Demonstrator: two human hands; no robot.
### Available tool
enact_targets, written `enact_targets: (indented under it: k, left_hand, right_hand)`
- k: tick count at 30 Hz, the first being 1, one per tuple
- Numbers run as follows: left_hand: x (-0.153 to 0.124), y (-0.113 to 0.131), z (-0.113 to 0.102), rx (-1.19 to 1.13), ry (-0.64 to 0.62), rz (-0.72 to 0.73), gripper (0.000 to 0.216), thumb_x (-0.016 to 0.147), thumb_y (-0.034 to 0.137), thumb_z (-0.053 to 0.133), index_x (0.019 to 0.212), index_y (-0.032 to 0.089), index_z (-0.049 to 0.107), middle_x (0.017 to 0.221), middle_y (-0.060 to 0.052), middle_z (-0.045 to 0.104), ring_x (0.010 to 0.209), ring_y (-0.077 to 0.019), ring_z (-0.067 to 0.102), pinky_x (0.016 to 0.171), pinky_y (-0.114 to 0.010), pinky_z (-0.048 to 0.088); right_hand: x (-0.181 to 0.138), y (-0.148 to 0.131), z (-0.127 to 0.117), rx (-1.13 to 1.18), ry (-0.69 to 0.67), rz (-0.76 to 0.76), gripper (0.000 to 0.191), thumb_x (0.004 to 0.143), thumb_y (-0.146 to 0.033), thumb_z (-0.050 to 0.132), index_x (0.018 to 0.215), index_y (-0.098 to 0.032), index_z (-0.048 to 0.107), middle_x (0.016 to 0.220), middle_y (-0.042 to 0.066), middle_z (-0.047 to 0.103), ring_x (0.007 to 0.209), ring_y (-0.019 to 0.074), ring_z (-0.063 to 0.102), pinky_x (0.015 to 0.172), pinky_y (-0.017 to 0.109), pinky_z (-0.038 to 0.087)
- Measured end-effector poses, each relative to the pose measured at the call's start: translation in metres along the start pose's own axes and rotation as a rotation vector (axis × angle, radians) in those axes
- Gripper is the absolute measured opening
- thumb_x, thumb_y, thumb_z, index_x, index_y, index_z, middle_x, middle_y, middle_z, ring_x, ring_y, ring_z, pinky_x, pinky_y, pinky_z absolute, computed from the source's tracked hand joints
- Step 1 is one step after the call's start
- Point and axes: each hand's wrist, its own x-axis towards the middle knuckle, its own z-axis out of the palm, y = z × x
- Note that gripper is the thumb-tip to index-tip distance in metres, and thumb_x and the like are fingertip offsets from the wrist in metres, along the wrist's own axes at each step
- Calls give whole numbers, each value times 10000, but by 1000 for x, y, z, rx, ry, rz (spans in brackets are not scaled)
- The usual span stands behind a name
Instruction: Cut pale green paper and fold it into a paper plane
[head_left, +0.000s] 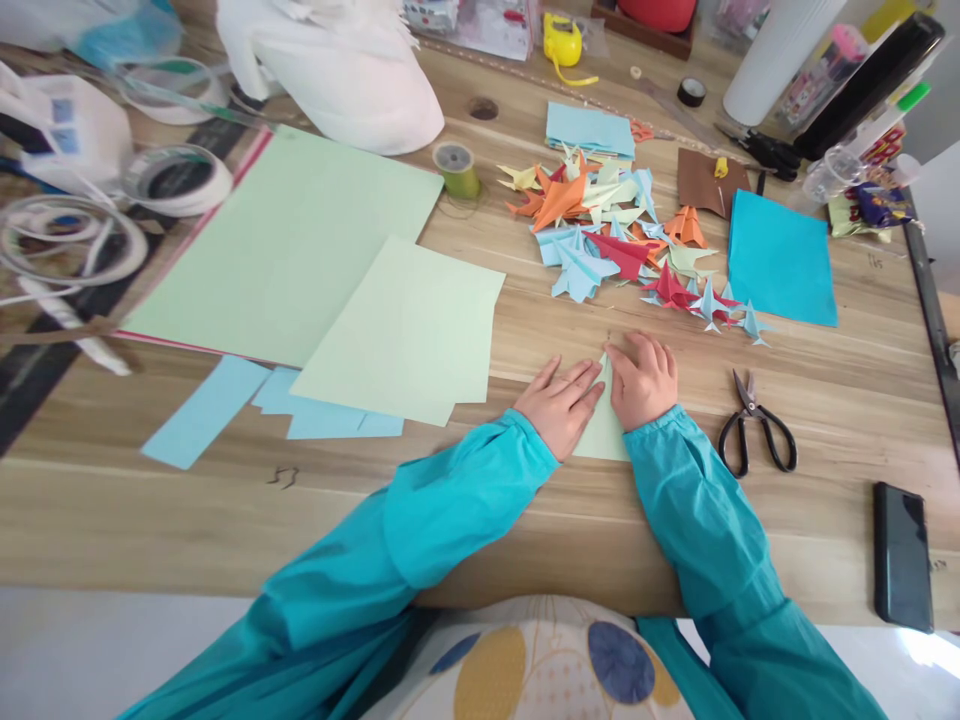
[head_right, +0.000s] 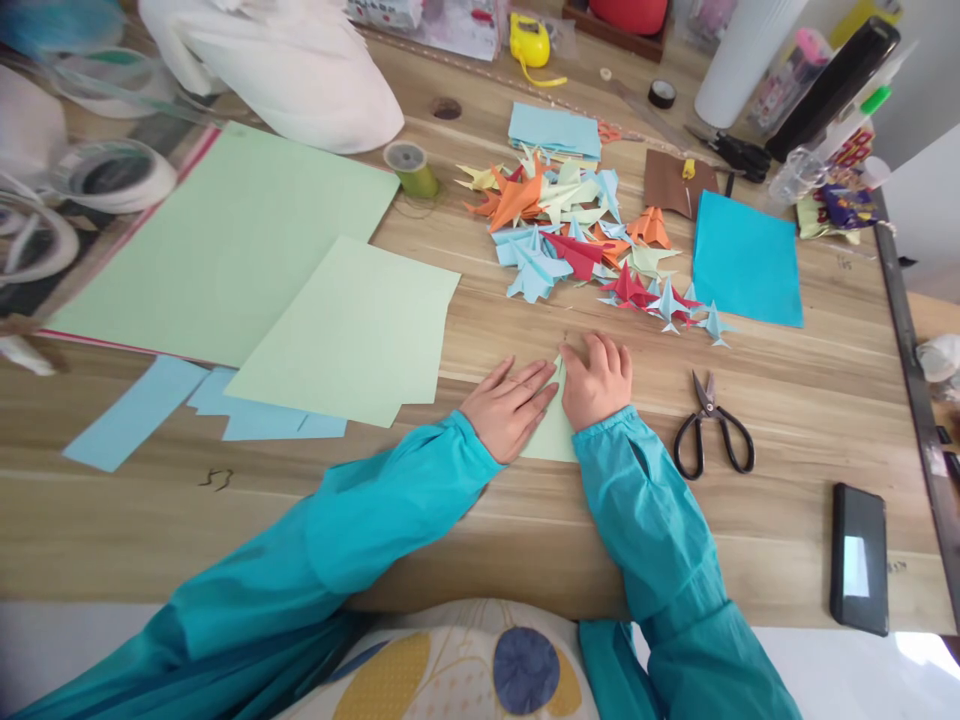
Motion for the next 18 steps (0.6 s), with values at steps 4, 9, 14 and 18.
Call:
enact_targets:
  k: [4, 9, 14, 18]
  left_hand:
    - [0, 0, 0, 12, 2, 0, 346, 914, 190, 377, 1188, 117, 575, 1336, -136, 517, 1258, -265, 459, 1051, -534, 319]
    - [1, 2, -2, 19, -17, 7, 370, 920, 235, 369, 1197, 92, 569, 1340, -154, 508, 1258, -280, 454, 1046, -545, 321]
    - [2, 2, -3, 16, -64, 1, 397, 916, 272, 396, 1253, 119, 538, 1360, -154, 488, 1283, -283, 422, 1060, -544, 295]
    - [1, 1, -2, 1, -57, -3, 384, 916, 280, 408, 1242, 138, 554, 1363, -148, 486, 1285, -279, 421, 1061, -541, 292]
  right_hand:
    - [0, 0, 0, -6, 15, -4, 274, 841, -215, 531, 1058, -285, 683, 1165, 79, 608, 1164, 241, 488, 997, 414, 312]
    - [0, 0, -1, -10, 13, -9, 269, 845, -218, 525, 1050, -280, 686, 1160, 83, 609, 1159, 244, 487, 992, 416, 316]
    - [1, 0, -2, -13, -25, -3, 275, 849, -215, 522, 1071, -273, 675, 1172, 88, 591, 1167, 250, 466, 998, 428, 308]
    - [0, 0, -1, 9, -16, 2, 275, 843, -210, 529, 1065, -276, 677, 1172, 87, 588, 1165, 250, 459, 999, 427, 305]
